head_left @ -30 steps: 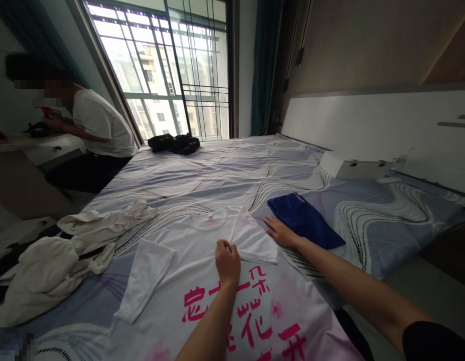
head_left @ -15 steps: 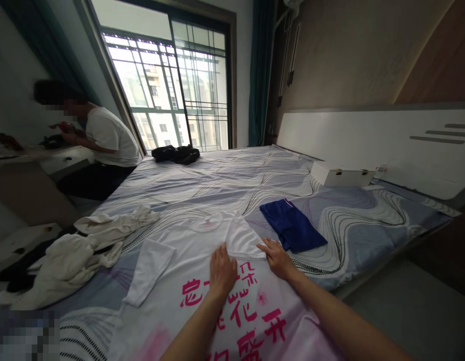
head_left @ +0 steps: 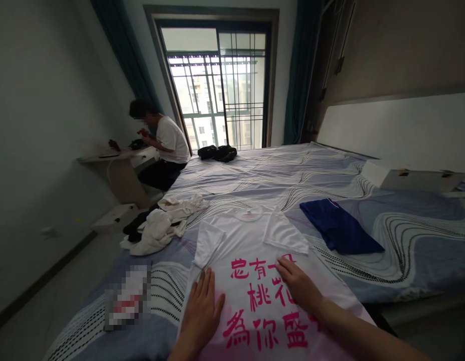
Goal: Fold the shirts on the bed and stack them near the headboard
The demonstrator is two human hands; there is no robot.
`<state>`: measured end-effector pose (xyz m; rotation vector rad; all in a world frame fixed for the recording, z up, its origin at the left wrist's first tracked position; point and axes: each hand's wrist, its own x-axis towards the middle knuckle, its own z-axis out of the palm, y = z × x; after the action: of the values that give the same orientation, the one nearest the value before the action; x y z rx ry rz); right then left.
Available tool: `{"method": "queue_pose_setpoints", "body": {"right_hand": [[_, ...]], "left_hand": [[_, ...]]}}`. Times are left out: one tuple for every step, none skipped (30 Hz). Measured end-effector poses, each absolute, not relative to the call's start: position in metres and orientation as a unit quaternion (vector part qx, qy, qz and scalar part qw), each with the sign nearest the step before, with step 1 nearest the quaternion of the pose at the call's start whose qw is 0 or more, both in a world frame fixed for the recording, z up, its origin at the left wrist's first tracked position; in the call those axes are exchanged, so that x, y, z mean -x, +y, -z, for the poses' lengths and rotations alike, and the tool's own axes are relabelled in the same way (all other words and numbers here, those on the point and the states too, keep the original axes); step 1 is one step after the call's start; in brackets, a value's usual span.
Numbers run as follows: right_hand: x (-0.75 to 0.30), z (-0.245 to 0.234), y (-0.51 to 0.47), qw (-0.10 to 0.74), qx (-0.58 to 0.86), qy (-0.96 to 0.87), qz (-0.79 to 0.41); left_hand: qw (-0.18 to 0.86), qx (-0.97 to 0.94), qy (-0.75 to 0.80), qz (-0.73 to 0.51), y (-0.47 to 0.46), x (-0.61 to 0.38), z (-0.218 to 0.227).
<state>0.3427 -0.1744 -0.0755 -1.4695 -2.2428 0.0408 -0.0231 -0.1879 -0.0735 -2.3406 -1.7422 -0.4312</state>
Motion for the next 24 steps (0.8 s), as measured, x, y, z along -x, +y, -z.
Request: {"method": "queue_pose_setpoints", "body": {"right_hand": [[-0.324,0.068,-0.168,0.223,0.535,-0.814,-0.026],[-0.304,0.060,-0.159,0.220,0.547,-0.807,-0.031],[-0.285,0.051,-0.147,0.217,0.561,-0.798,-0.038],[-0.265,0.043,-0.135,0.220,0.588,-0.777,-0.045],[-0.245,0.035,-0.122,0.224,0.617,-0.752,-0.057],[-0.225,0.029,-0.109,0.234,0.647,-0.722,-0.072],[-0.204,0.023,-0.098,0.242,0.671,-0.695,-0.093],[-0.184,0.019,-0.088,0.250,0.688,-0.671,-0.120],[-0.164,0.015,-0.080,0.255,0.701,-0.648,-0.150],[-0.146,0.012,-0.075,0.257,0.710,-0.630,-0.182],[-0.129,0.009,-0.071,0.255,0.715,-0.615,-0.213],[-0.114,0.006,-0.068,0.251,0.717,-0.602,-0.245],[-0.101,0.004,-0.065,0.248,0.718,-0.588,-0.278],[-0.091,0.003,-0.063,0.245,0.717,-0.573,-0.311],[-0.084,0.001,-0.061,0.244,0.715,-0.560,-0.341],[-0.078,0.000,-0.058,0.244,0.711,-0.548,-0.368],[-0.074,0.000,-0.056,0.247,0.706,-0.539,-0.388],[-0.071,-0.001,-0.053,0.252,0.700,-0.533,-0.402],[-0.069,-0.001,-0.050,0.257,0.693,-0.532,-0.412],[-0.067,-0.002,-0.048,0.264,0.686,-0.532,-0.421],[-0.065,-0.002,-0.046,0.270,0.678,-0.531,-0.430],[-0.062,-0.002,-0.044,0.276,0.671,-0.531,-0.438],[-0.061,-0.002,-0.043,0.281,0.667,-0.529,-0.443],[-0.060,-0.003,-0.042,0.284,0.666,-0.527,-0.446]], "left_hand": [[0.096,0.783,-0.596,0.148,-0.187,0.021,0.073],[0.096,0.776,-0.605,0.150,-0.185,0.017,0.072],[0.095,0.769,-0.613,0.152,-0.183,0.014,0.070],[0.094,0.765,-0.619,0.155,-0.181,0.011,0.069],[0.093,0.762,-0.622,0.158,-0.180,0.008,0.068],[0.091,0.760,-0.622,0.162,-0.179,0.007,0.068],[0.089,0.761,-0.621,0.168,-0.179,0.007,0.068],[0.088,0.761,-0.619,0.174,-0.179,0.008,0.068],[0.089,0.760,-0.617,0.182,-0.180,0.009,0.069],[0.090,0.759,-0.616,0.191,-0.180,0.010,0.070],[0.091,0.757,-0.615,0.201,-0.181,0.012,0.072],[0.093,0.754,-0.615,0.211,-0.181,0.013,0.075],[0.095,0.751,-0.615,0.221,-0.181,0.014,0.077],[0.095,0.748,-0.615,0.230,-0.181,0.015,0.080],[0.093,0.746,-0.616,0.236,-0.181,0.015,0.082],[0.091,0.744,-0.617,0.239,-0.180,0.015,0.084],[0.089,0.744,-0.618,0.239,-0.179,0.015,0.085],[0.087,0.744,-0.619,0.237,-0.177,0.015,0.085],[0.086,0.746,-0.618,0.233,-0.175,0.015,0.084],[0.085,0.749,-0.617,0.228,-0.171,0.015,0.082],[0.083,0.753,-0.613,0.223,-0.167,0.014,0.078],[0.078,0.761,-0.607,0.217,-0.161,0.014,0.073],[0.071,0.770,-0.598,0.211,-0.155,0.013,0.068],[0.060,0.780,-0.590,0.203,-0.149,0.013,0.061]]}}
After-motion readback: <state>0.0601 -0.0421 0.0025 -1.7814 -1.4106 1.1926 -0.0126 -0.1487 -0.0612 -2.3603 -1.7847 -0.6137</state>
